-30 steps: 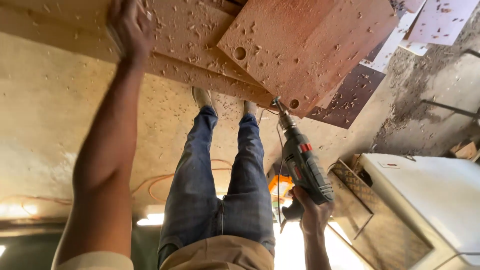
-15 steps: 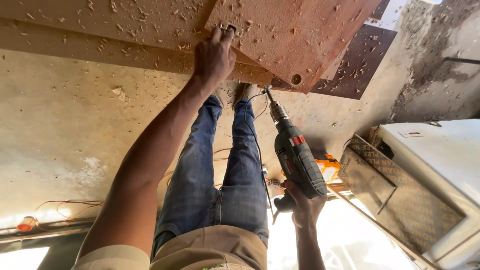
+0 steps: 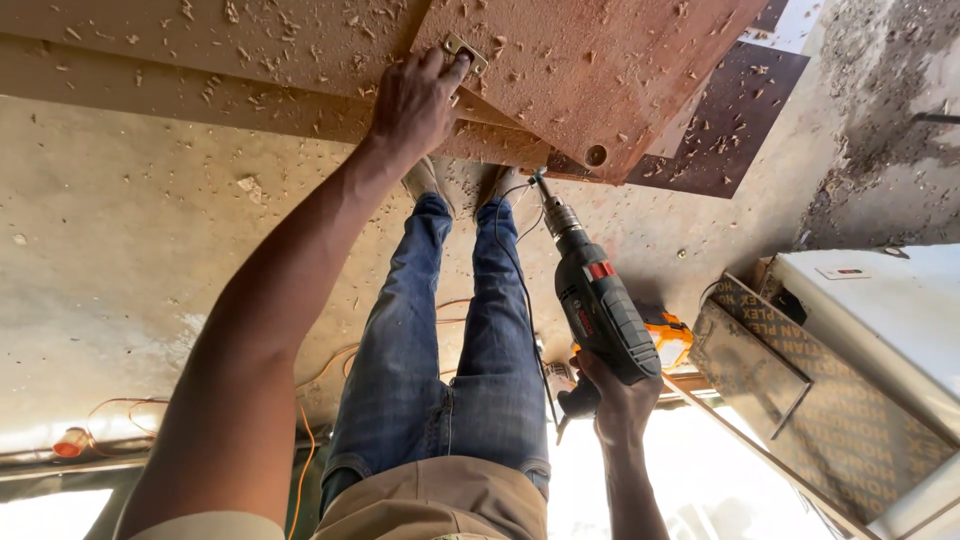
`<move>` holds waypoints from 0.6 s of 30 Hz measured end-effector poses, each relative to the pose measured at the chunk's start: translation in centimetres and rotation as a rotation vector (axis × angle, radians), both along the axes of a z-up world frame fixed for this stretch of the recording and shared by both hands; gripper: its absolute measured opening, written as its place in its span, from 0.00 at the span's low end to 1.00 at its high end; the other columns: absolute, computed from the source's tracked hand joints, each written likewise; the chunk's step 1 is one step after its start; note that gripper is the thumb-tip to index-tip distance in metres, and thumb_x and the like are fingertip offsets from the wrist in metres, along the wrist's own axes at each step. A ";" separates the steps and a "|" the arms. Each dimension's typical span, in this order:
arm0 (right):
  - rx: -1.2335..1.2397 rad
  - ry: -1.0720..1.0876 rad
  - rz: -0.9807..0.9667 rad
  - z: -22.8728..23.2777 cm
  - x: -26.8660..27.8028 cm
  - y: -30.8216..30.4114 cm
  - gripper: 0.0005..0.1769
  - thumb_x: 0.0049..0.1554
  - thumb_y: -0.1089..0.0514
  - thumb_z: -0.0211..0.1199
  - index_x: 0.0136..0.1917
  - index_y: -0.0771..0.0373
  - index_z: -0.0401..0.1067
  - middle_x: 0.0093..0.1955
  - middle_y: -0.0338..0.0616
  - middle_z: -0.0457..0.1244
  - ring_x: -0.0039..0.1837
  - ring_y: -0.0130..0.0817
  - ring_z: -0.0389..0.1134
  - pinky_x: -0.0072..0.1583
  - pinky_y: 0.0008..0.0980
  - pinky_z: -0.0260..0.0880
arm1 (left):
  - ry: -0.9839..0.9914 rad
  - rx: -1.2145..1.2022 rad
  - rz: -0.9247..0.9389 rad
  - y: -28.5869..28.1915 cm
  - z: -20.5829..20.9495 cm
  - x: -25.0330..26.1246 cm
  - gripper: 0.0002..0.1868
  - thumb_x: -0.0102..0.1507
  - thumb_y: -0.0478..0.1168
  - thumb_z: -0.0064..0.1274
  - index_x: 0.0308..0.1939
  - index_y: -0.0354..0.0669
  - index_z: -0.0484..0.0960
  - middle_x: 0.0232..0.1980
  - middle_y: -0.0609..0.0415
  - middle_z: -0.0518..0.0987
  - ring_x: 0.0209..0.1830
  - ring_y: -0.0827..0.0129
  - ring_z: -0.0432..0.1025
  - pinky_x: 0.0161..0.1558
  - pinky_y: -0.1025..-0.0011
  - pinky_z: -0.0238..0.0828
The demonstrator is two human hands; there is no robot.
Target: Drilling a hole into a wooden panel using a power drill and then carrying the panel to a cabinet.
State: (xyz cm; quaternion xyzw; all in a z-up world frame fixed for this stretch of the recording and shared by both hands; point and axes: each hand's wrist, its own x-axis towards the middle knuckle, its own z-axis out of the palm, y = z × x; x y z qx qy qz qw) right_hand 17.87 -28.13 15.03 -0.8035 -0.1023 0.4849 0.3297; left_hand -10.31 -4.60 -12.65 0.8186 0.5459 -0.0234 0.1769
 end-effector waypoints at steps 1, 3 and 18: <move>0.016 0.009 0.004 -0.3 0.2 0.1 0.26 0.40 0.65 0.74 0.53 0.71 0.74 0.40 0.54 0.69 0.34 0.42 0.71 0.34 0.36 0.71 | 0.014 -0.013 0.026 0.0 -0.6 0.2 0.42 0.55 0.45 0.71 0.73 0.50 0.73 0.51 0.52 0.74 0.44 0.63 0.67 0.41 0.67 0.73; 0.012 0.001 0.016 -0.2 -0.1 0.9 0.25 0.40 0.66 0.74 0.52 0.72 0.75 0.39 0.54 0.69 0.34 0.42 0.71 0.34 0.36 0.71 | -0.040 -0.034 0.122 -0.8 -0.3 1.4 0.40 0.58 0.42 0.69 0.73 0.49 0.72 0.50 0.52 0.76 0.39 0.67 0.68 0.34 0.72 0.72; 0.068 -0.151 0.353 -0.4 -0.9 7.5 0.21 0.40 0.59 0.75 0.48 0.66 0.77 0.37 0.46 0.70 0.36 0.32 0.69 0.35 0.30 0.72 | -0.425 0.150 0.369 -3.2 3.2 -0.9 0.32 0.62 0.32 0.63 0.70 0.49 0.74 0.46 0.55 0.83 0.24 0.77 0.71 0.23 0.78 0.74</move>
